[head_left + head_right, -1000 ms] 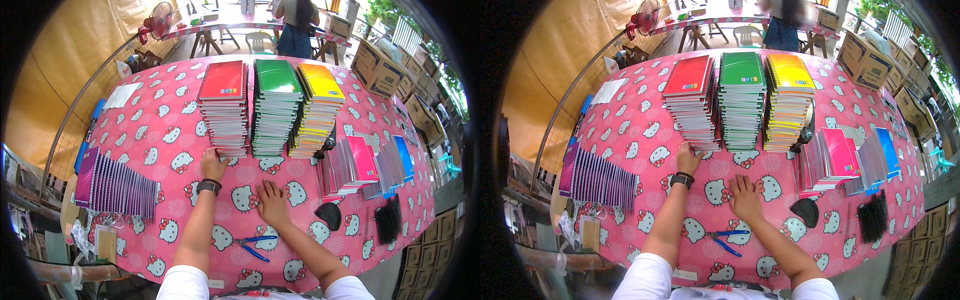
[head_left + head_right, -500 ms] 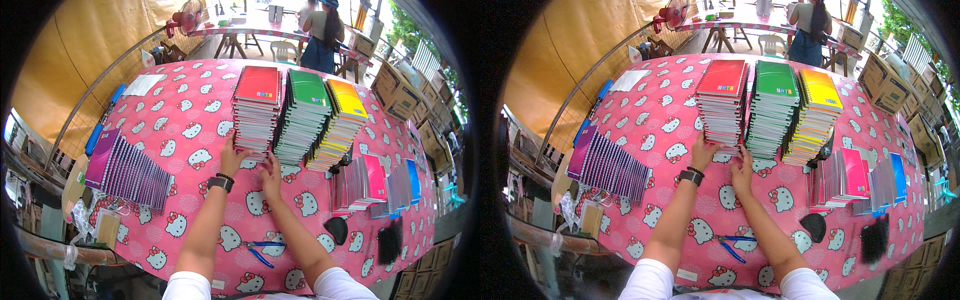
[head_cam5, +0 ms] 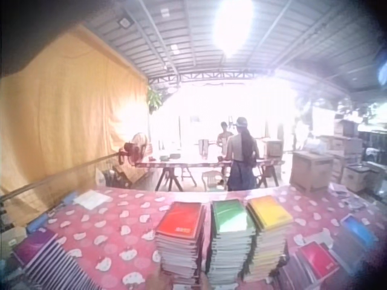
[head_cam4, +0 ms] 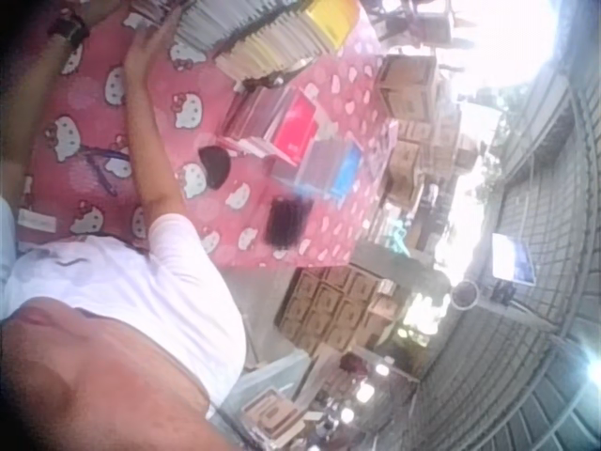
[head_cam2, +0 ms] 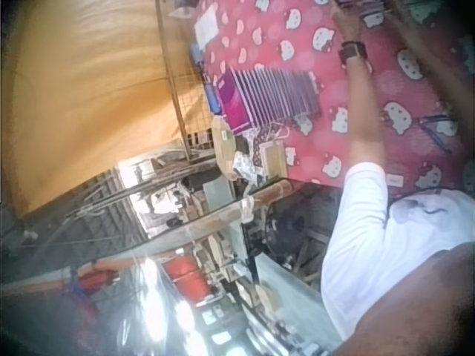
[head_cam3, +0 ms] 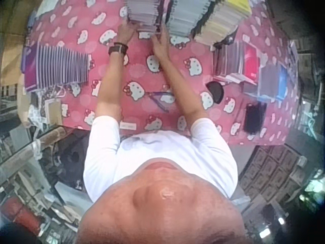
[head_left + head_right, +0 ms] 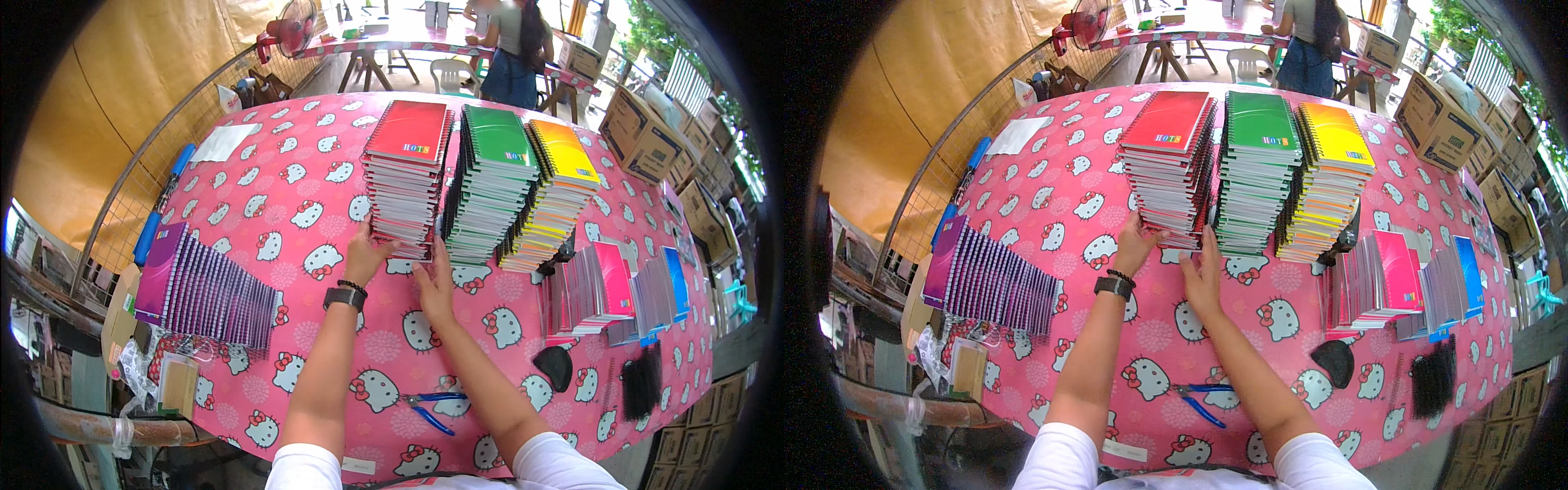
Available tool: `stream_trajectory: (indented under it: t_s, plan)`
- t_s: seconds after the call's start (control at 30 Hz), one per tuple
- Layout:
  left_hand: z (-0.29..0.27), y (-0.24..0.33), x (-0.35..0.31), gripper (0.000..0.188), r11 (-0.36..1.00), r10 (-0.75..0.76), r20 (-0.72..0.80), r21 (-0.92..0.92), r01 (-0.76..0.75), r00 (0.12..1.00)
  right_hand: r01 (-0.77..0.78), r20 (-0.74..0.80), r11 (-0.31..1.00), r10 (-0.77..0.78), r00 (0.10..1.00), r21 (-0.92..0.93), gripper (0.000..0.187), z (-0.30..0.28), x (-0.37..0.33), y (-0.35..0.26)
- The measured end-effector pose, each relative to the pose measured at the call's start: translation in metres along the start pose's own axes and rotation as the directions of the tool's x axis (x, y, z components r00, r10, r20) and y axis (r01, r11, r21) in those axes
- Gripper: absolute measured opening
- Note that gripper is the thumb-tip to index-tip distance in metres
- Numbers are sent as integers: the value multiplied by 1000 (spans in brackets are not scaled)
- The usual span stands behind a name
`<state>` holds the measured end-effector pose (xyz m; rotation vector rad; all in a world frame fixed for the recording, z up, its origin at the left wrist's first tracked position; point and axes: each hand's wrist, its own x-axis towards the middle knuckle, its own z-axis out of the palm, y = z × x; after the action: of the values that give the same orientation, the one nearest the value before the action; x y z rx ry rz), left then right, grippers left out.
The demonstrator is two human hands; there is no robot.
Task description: The person uses pliers to bend the ends of the wire spiral on several notebooks to secure the binding, working through stacks of red, green, and purple notebooks.
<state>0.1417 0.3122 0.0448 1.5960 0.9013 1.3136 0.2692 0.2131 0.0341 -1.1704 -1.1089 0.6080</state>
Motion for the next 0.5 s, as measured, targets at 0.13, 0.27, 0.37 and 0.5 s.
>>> stream_trajectory:
  t_s: [0.13,0.27,0.37,0.5]
  plan:
    - [12,-1,-9,69,994,12,-40,105,-8,999,37,37,991,-33,999,-126,62,-8,4,5]
    - [15,-3,-12,71,982,41,-60,186,-29,997,-54,38,999,53,998,5,60,-4,-1,12]
    - [24,10,-16,72,975,41,-78,220,-23,996,-147,51,973,140,989,178,60,-7,-1,12]
    - [25,10,-18,74,983,53,-99,181,-35,994,-181,119,966,161,980,184,63,-15,1,11]
